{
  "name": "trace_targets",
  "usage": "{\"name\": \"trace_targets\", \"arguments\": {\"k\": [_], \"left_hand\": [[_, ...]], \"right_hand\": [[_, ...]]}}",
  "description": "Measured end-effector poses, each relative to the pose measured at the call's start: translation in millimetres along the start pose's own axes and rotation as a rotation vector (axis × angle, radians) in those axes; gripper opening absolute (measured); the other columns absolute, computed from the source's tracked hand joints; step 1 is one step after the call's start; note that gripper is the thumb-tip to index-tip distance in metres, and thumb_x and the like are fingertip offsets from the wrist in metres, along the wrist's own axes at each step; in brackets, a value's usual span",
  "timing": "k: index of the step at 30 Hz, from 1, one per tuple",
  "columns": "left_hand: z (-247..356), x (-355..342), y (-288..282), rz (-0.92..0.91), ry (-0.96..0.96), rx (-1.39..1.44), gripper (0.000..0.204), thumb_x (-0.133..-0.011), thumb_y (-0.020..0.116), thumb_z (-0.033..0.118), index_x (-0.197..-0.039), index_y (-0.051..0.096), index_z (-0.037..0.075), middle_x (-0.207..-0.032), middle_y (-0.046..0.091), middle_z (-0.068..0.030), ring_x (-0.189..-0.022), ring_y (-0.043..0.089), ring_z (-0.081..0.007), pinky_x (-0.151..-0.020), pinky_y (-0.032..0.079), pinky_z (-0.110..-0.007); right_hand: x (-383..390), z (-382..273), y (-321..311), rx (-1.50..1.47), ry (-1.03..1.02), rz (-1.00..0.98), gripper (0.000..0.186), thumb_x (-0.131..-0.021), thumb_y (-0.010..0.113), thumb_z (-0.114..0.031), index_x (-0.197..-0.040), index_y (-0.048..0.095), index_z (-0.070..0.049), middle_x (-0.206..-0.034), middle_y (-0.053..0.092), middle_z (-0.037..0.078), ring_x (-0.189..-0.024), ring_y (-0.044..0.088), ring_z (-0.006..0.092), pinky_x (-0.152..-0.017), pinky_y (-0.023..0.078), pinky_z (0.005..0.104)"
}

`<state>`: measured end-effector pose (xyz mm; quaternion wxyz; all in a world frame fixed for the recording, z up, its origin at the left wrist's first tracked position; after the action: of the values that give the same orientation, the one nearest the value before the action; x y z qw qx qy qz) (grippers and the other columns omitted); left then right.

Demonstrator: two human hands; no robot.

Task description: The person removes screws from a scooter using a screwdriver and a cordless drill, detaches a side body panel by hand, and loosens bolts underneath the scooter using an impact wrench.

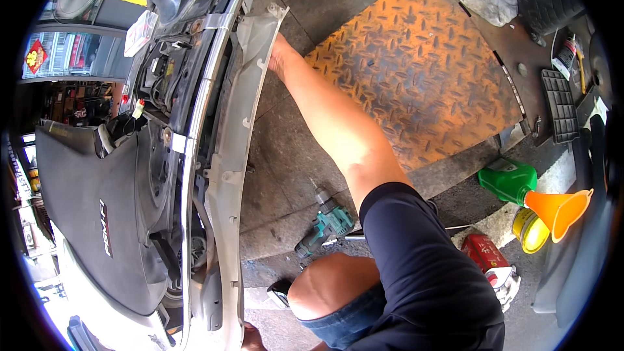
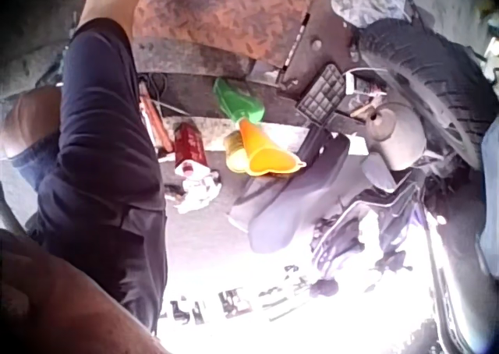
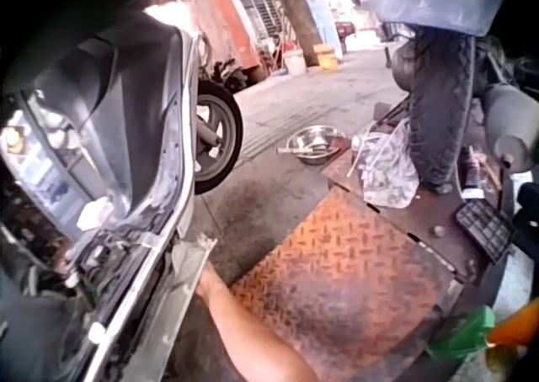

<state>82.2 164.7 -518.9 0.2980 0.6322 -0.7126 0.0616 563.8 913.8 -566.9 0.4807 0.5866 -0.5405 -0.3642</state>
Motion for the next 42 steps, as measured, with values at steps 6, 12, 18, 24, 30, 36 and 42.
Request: {"name": "trace_targets", "arguments": {"k": [6, 12, 18, 24, 30, 36, 42], "left_hand": [[18.3, -22.1, -21.2, 0.188, -1.866, 3.877, 0.035, -0.093, 0.054, 0.03, -0.112, 0.061, 0.002, -0.107, 0.068, -0.008, -0.097, 0.065, -0.0153, -0.09, 0.053, -0.03], [32.8, -83.9, -62.5, -0.879, -1.577, 3.755, 0.026, -0.094, 0.054, 0.031, -0.094, 0.064, 0.007, -0.09, 0.07, -0.0069, -0.076, 0.066, -0.0194, -0.075, 0.058, -0.034], [-46.4, -190.5, -135.1, -1.105, -0.961, 3.754, 0.034, -0.098, 0.048, 0.037, -0.104, 0.058, 0.005, -0.089, 0.067, -0.0122, -0.08, 0.063, -0.0266, -0.08, 0.054, -0.042], [-340.5, -336.1, -203.7, 0.217, -0.423, 2.82, 0.035, -0.094, 0.056, 0.03, -0.109, 0.061, -0.001, -0.1, 0.063, -0.0093, -0.09, 0.061, -0.0179, -0.084, 0.048, -0.032], [-489.7, -459.7, -269.5, 0.993, -0.336, 2.228, 0.064, -0.085, 0.068, 0.021, -0.138, 0.039, -0.002, -0.138, 0.043, -0.02, -0.126, 0.046, -0.031, -0.101, 0.04, -0.04], [-541.5, -529.1, -284.0, 0.936, -0.389, 2.123, 0.069, -0.08, 0.075, 0.02, -0.135, 0.041, -0.004, -0.124, 0.052, -0.0208, -0.112, 0.055, -0.0313, -0.091, 0.046, -0.041], [-551.7, -545.0, -298.0, 0.767, -0.48, 1.787, 0.081, -0.071, 0.079, 0.025, -0.136, 0.038, -0.001, -0.134, 0.05, -0.0188, -0.116, 0.056, -0.0357, -0.097, 0.046, -0.042]], "right_hand": [[2.3, -3.1, 5.1, -0.036, -0.009, 0.01, 0.014, -0.096, 0.054, -0.02, -0.101, 0.062, -0.01, -0.086, 0.066, 0.006, -0.076, 0.065, 0.0192, -0.062, 0.055, 0.0368], [10.1, -2.7, 16.9, -0.095, 0.061, -0.006, 0.01, -0.097, 0.054, -0.018, -0.104, 0.059, -0.012, -0.089, 0.064, 0.004, -0.076, 0.062, 0.0166, -0.065, 0.055, 0.0349], [3.1, -15.3, -4.8, 0.125, 0.051, -0.125, 0.01, -0.096, 0.058, -0.021, -0.101, 0.058, -0.011, -0.091, 0.064, 0.0, -0.078, 0.061, 0.0127, -0.07, 0.05, 0.0303], [-4.0, -22.4, -2.4, 0.212, 0.075, -0.185, 0.005, -0.095, 0.058, -0.017, -0.094, 0.058, -0.012, -0.09, 0.064, -0.001, -0.078, 0.061, 0.0122, -0.067, 0.048, 0.0288], [3.6, -35.1, -13.6, 0.247, 0.102, -0.244, 0.007, -0.096, 0.055, -0.016, -0.098, 0.058, -0.011, -0.094, 0.064, 0.0, -0.081, 0.06, 0.0122, -0.07, 0.049, 0.0281], [22.0, -43.7, 4.6, 0.174, 0.144, -0.369, 0.036, -0.097, 0.054, -0.013, -0.132, 0.05, -0.006, -0.113, 0.065, 0.005, -0.089, 0.063, 0.0109, -0.075, 0.053, 0.0229], [1.7, -44.0, -4.4, 0.156, 0.138, -0.269, 0.027, -0.096, 0.054, -0.012, -0.123, 0.055, -0.006, -0.11, 0.065, 0.004, -0.093, 0.066, 0.0141, -0.077, 0.056, 0.0274]]}}
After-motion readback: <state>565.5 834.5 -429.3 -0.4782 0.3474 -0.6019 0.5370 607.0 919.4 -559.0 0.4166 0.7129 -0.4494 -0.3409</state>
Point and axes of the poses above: each hand's wrist, its own x-axis away from the middle knuckle, its own y-axis out of the palm, z = x × y, the point moved 4 cm from there along -x, towards the middle knuckle
